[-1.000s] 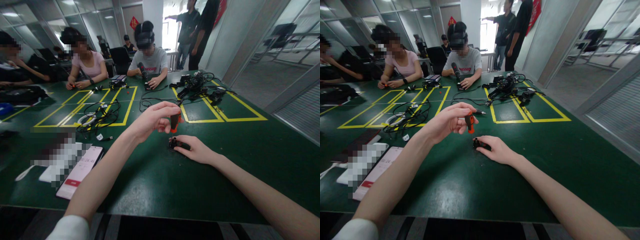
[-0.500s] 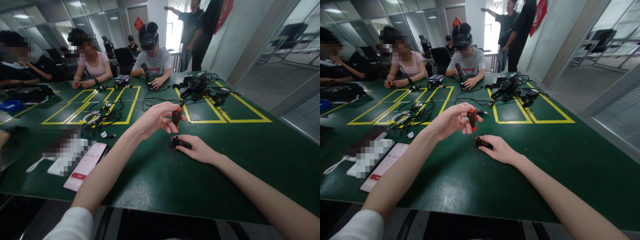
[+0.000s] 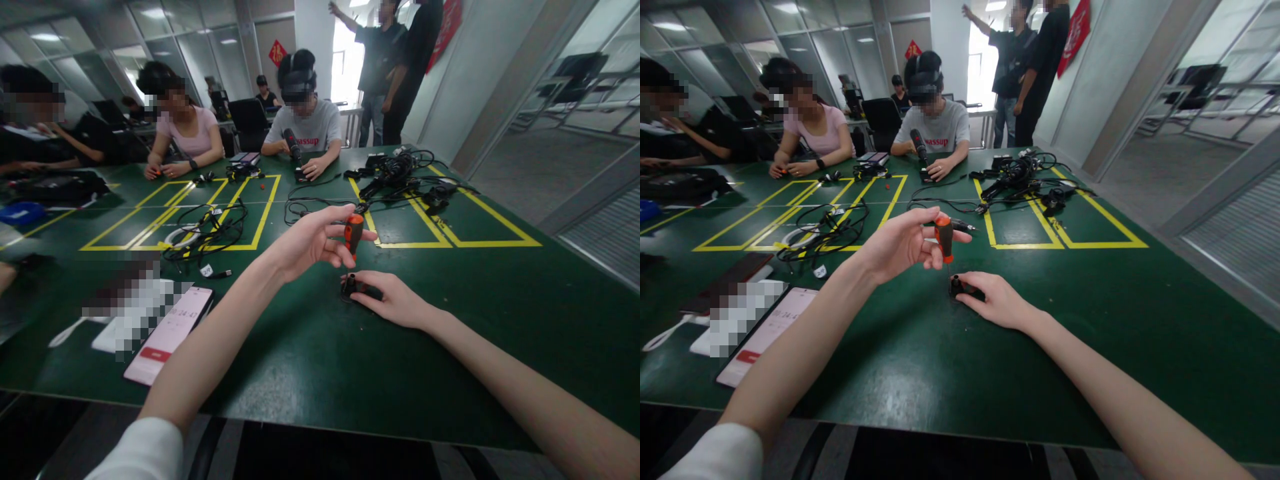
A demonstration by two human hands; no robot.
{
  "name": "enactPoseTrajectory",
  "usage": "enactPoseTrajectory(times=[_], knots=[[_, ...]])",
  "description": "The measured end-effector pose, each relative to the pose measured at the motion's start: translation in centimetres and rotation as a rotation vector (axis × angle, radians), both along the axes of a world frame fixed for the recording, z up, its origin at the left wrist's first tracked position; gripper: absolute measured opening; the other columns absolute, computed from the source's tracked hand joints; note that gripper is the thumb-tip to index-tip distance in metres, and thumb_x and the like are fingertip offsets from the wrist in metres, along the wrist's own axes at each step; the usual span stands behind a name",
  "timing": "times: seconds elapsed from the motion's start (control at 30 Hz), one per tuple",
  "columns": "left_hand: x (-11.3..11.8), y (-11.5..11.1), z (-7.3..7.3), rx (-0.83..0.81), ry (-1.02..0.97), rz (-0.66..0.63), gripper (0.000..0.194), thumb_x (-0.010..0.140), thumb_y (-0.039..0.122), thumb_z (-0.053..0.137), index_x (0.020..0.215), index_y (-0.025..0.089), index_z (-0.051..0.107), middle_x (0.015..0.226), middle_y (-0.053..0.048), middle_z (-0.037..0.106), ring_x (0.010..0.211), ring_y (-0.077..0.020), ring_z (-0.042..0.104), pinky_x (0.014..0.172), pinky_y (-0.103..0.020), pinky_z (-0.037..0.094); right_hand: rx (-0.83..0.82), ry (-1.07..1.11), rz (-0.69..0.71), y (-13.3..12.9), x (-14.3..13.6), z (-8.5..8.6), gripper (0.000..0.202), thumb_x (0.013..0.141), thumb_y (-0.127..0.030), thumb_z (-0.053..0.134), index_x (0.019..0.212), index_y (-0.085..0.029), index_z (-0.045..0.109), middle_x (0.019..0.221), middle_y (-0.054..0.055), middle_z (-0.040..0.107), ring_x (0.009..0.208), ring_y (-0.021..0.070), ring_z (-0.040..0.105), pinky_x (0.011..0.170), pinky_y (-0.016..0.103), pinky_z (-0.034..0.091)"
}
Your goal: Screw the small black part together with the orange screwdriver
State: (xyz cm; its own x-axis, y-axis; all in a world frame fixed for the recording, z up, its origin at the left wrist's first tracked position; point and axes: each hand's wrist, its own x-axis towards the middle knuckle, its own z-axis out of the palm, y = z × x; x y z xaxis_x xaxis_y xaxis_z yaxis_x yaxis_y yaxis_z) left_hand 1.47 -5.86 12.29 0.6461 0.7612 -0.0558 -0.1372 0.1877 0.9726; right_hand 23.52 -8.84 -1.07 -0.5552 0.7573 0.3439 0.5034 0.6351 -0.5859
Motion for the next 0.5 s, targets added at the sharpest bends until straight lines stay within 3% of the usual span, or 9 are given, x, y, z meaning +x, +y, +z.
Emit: enactPoseTrajectory(times=[0.1,0.23,0.33,0.4,0.5], knots=[[0.1,-0.09,-0.05,-0.002,-0.008,0.044,0.036,0.086,0.046,0.079,0.098,0.019,0.058,0.086,-0.004,0.073,0.051,-0.0092,0.06,0.045,-0.019,0.038,0.012,0.004,0.003,-0.02,-0.03,-0.02,0.026,0.101,-0.032,0.063,0.121,-0.019,0.073,0.111,0.011,0.082,0.089,0.023,0.078,0.083,0.036,0.065],[0.17,-0.48,0.04,0.041,-0.001,0.092,0.039,0.079,0.036,0.087,0.107,0.019,0.067,0.078,0.003,0.064,0.048,-0.0025,0.047,0.044,-0.015,0.029,0.039,0.005,0.002,-0.09,-0.01,0.01,0.026,0.101,-0.031,0.064,0.122,-0.018,0.073,0.109,0.012,0.082,0.088,0.0234,0.078,0.082,0.036,0.066],[0.15,-0.6,0.13,0.06,0.019,0.065,0.036,0.075,0.036,0.091,0.097,0.014,0.072,0.067,0.006,0.053,0.049,-0.0013,0.041,0.044,-0.014,0.025,0.052,0.001,0.003,-0.11,0.04,0.1,0.028,0.101,-0.031,0.064,0.123,-0.018,0.073,0.11,0.012,0.082,0.088,0.0239,0.079,0.083,0.037,0.066],[0.15,-0.54,0.15,0.069,0.016,0.05,0.034,0.077,0.04,0.089,0.091,0.013,0.072,0.068,0.004,0.056,0.05,-0.0023,0.044,0.044,-0.015,0.029,0.055,-0.005,0.0,-0.11,0.06,0.14,0.028,0.101,-0.031,0.064,0.125,-0.019,0.074,0.112,0.011,0.082,0.09,0.0242,0.079,0.084,0.037,0.066],[0.13,-0.37,0.13,0.056,0.005,0.011,0.037,0.085,0.048,0.079,0.092,0.014,0.068,0.087,-0.005,0.072,0.055,-0.0072,0.057,0.048,-0.019,0.043,0.045,-0.014,0.0,-0.11,0.04,0.17,0.028,0.101,-0.032,0.064,0.125,-0.02,0.074,0.112,0.011,0.082,0.091,0.0238,0.079,0.085,0.037,0.066]])
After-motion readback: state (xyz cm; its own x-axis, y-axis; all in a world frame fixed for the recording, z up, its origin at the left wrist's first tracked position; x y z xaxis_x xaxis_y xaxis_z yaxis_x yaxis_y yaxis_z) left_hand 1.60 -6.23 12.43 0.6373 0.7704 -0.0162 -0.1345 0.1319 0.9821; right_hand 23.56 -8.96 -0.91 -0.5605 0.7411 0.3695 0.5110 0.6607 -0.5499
